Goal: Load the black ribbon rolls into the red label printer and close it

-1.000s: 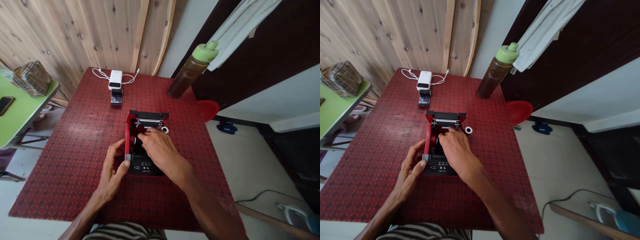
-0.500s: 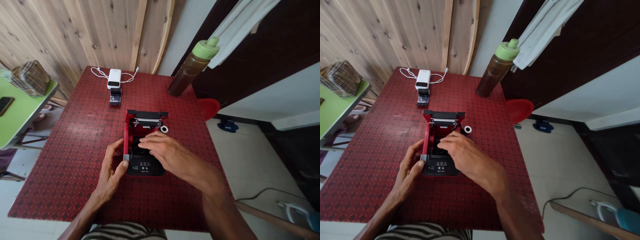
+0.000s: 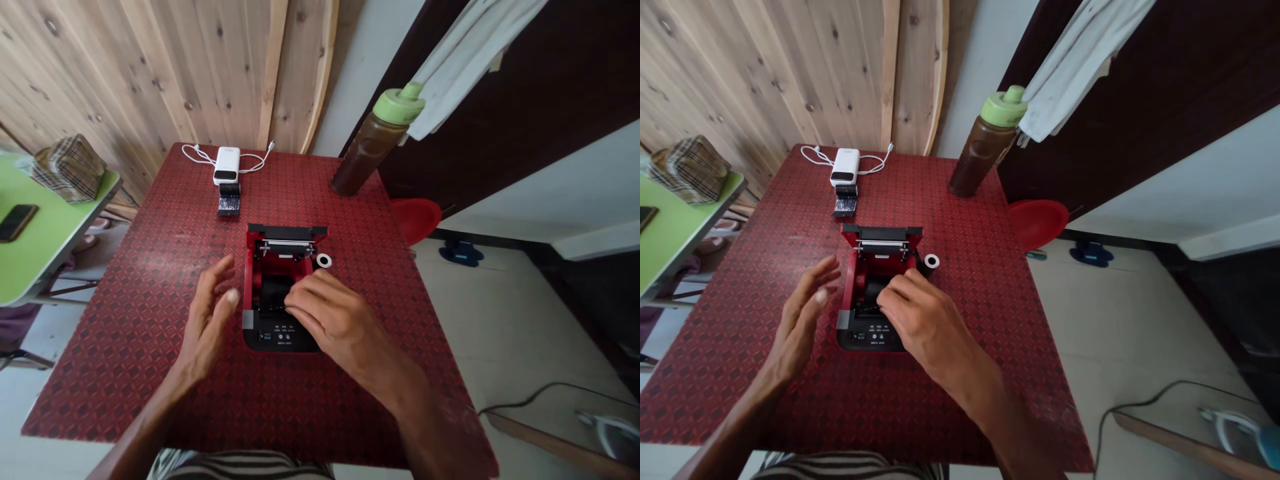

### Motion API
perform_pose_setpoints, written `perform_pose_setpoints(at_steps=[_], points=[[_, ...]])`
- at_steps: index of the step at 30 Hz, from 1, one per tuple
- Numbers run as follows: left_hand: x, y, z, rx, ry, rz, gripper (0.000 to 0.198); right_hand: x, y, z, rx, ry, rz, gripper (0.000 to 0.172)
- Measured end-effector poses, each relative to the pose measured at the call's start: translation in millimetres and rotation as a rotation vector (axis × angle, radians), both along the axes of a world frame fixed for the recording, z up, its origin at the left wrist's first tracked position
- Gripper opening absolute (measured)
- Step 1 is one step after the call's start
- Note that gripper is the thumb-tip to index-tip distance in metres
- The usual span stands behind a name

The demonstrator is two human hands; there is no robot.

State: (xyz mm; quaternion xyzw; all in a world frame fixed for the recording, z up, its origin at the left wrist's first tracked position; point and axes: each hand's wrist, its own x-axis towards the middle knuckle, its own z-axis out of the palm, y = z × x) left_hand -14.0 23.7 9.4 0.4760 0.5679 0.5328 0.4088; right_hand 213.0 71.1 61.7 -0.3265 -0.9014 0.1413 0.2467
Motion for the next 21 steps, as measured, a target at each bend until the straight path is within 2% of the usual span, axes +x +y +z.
perform_pose_setpoints(at_steps=[3,5,9,13,16,19,21], points=[[-4,33,15.2,0.124,0.058,0.004,0.057,2,-17,-6.2,0.112,0.051,-0.069,0.027],[-4,53,22.7,0.175,0.088,-0.010,0.049,1,-26,-9.4,0.202,0.043,-0.105,0.024],[4,68,30.0,0.164,0.062,-0.002,0.040,1,-40,-14.0,0.366,0.043,-0.151,0.020],[10,54,29.4,0.109,-0.006,0.027,0.027,2,-51,-19.0,0.463,0.034,-0.217,0.023],[13,34,21.2,0.006,-0.103,0.015,0.023,3,-57,-22.6,0.498,0.004,-0.280,0.023],[16,15,8.1,-0.146,-0.268,0.016,0.062,1,-58,-27.1,0.436,0.026,-0.326,0.021],[17,6,1.0,-0.228,-0.322,0.003,0.069,-2,-57,-30.7,0.343,0.063,-0.319,0.025]])
